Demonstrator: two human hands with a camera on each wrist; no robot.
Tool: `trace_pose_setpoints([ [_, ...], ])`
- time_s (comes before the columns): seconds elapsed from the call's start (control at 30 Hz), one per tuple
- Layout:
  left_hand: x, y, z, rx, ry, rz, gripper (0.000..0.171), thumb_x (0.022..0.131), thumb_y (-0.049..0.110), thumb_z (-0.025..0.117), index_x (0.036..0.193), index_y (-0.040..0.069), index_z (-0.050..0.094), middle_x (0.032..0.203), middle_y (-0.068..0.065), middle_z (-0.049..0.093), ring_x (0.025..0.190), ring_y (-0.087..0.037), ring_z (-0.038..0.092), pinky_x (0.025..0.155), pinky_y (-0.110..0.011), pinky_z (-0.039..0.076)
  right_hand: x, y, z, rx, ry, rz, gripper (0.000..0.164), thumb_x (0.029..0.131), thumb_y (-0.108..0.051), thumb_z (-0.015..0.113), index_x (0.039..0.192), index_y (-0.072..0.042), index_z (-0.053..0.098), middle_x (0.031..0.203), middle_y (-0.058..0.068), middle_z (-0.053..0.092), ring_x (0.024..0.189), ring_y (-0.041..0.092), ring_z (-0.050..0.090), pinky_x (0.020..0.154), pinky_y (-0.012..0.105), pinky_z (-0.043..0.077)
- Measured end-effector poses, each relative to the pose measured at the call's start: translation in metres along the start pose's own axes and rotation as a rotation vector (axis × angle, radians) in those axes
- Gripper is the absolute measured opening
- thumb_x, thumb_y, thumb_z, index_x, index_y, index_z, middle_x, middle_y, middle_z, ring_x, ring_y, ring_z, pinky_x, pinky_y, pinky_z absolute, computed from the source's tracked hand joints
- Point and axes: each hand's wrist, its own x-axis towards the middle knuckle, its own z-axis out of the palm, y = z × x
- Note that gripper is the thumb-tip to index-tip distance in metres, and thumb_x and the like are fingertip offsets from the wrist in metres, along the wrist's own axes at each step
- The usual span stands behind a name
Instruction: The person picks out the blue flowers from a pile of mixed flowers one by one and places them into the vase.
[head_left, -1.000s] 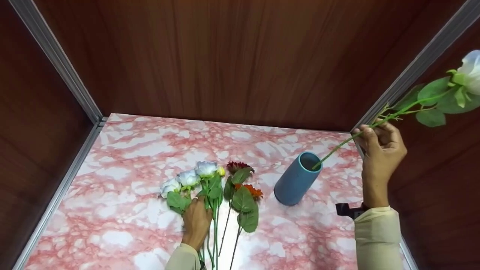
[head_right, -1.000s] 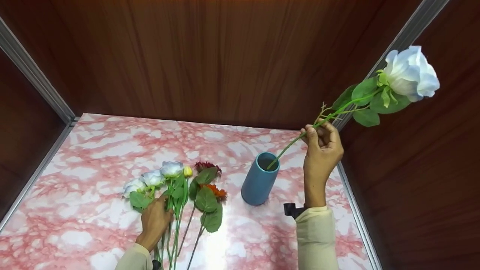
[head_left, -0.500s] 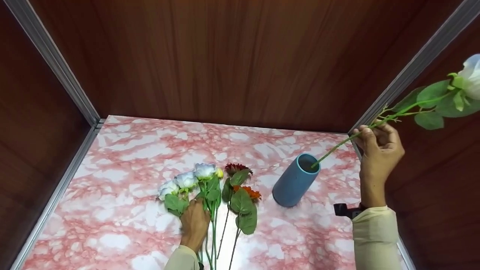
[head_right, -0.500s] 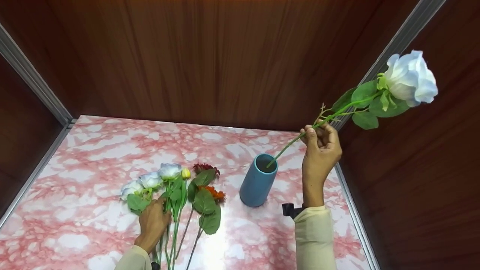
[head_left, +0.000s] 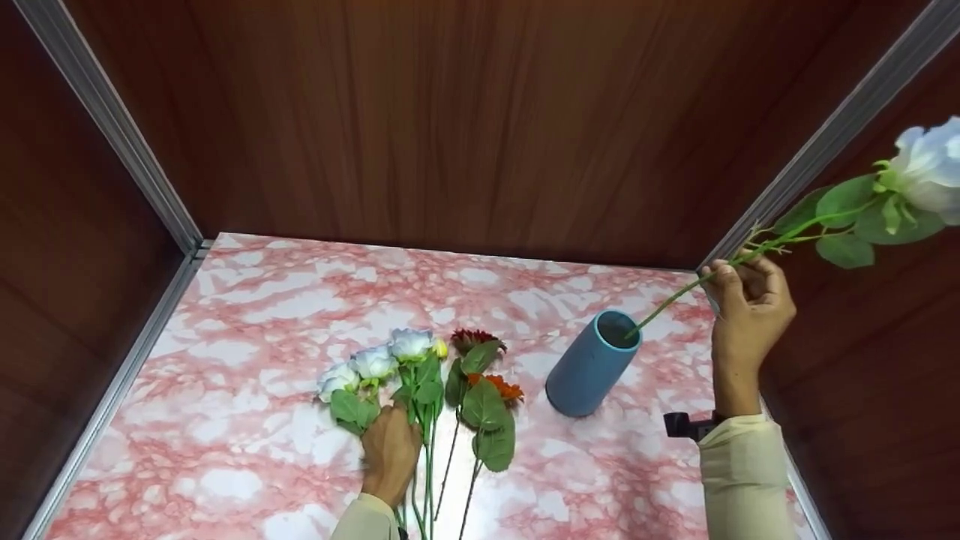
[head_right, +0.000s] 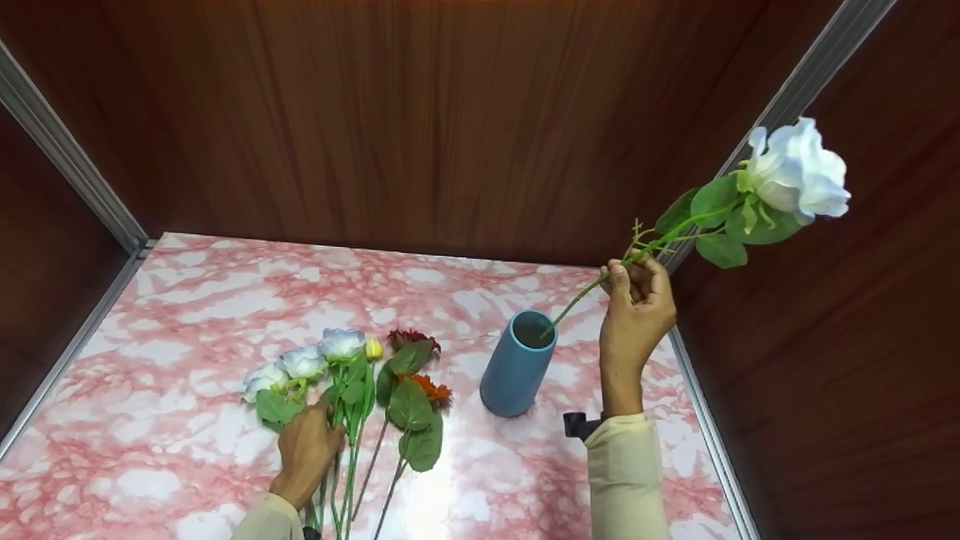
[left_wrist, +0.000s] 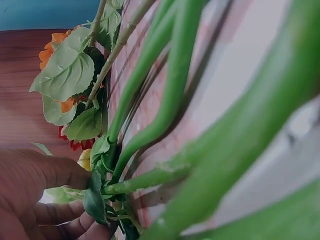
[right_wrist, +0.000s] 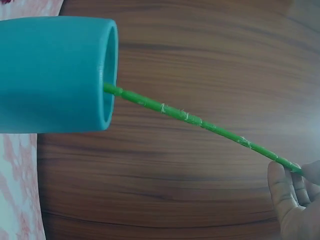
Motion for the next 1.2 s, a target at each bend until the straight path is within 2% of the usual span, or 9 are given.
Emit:
trace_pose_setpoints([
  [0.3, -0.002, 0.000, 0.000, -0.004, 0.004, 0.011, 0.023, 0.066, 0.015, 0.073, 0.080, 0.003, 0.060, 0.067, -0.010, 0.053, 0.056, -0.033, 0.055, 0.048, -0.045, 0.041, -0.006, 0.009, -0.001, -0.056, -0.021, 0.009, 0.024, 0.074, 0.011, 0.064, 0.096, 0.013, 0.056, 0.076, 0.026, 0.059, 0.064, 0.024, 0.064, 0.063, 0.032, 0.051],
  [0.6, 0.000, 0.001, 0.001, 0.013, 0.000, -0.035, 0.014, 0.069, 0.013, 0.067, 0.077, 0.007, 0.057, 0.062, -0.006, 0.054, 0.054, -0.031, 0.055, 0.046, -0.044, 0.040, -0.018, 0.005, 0.003, -0.124, -0.067, 0.029, 0.027, 0.074, 0.006, 0.066, 0.096, 0.015, 0.055, 0.074, 0.025, 0.059, 0.064, 0.021, 0.065, 0.063, 0.031, 0.051],
  [0.77, 0.001, 0.003, 0.000, 0.024, 0.007, -0.047, 0.013, 0.070, 0.014, 0.065, 0.077, 0.007, 0.057, 0.063, -0.007, 0.056, 0.053, -0.032, 0.055, 0.045, -0.045, 0.039, -0.022, 0.009, 0.000, -0.159, -0.088, 0.039, 0.029, 0.074, 0.001, 0.068, 0.097, 0.015, 0.056, 0.078, 0.029, 0.057, 0.067, 0.021, 0.065, 0.065, 0.031, 0.051],
  [0.9, 0.000, 0.003, -0.001, -0.005, 0.015, -0.036, 0.015, 0.071, 0.015, 0.067, 0.081, 0.008, 0.059, 0.065, -0.008, 0.058, 0.054, -0.033, 0.056, 0.045, -0.045, 0.039, -0.026, 0.015, -0.003, -0.209, -0.096, 0.045, 0.028, 0.075, -0.001, 0.067, 0.096, 0.014, 0.056, 0.078, 0.028, 0.057, 0.069, 0.022, 0.065, 0.066, 0.030, 0.051],
  [1.03, 0.000, 0.005, -0.004, -0.017, 0.023, -0.034, 0.018, 0.071, 0.017, 0.068, 0.085, 0.008, 0.060, 0.067, -0.009, 0.059, 0.056, -0.033, 0.057, 0.046, -0.046, 0.039, -0.030, 0.019, -0.004, -0.204, -0.103, 0.063, 0.028, 0.076, 0.000, 0.066, 0.096, 0.015, 0.055, 0.080, 0.027, 0.058, 0.069, 0.025, 0.065, 0.065, 0.031, 0.051],
  [1.2, 0.001, 0.007, -0.007, -0.023, 0.013, -0.052, 0.016, 0.071, 0.017, 0.068, 0.082, 0.008, 0.059, 0.066, -0.009, 0.059, 0.057, -0.033, 0.056, 0.047, -0.046, 0.039, -0.035, 0.023, -0.003, -0.212, -0.118, 0.074, 0.027, 0.077, 0.000, 0.065, 0.097, 0.015, 0.055, 0.081, 0.029, 0.058, 0.069, 0.024, 0.064, 0.065, 0.031, 0.051],
])
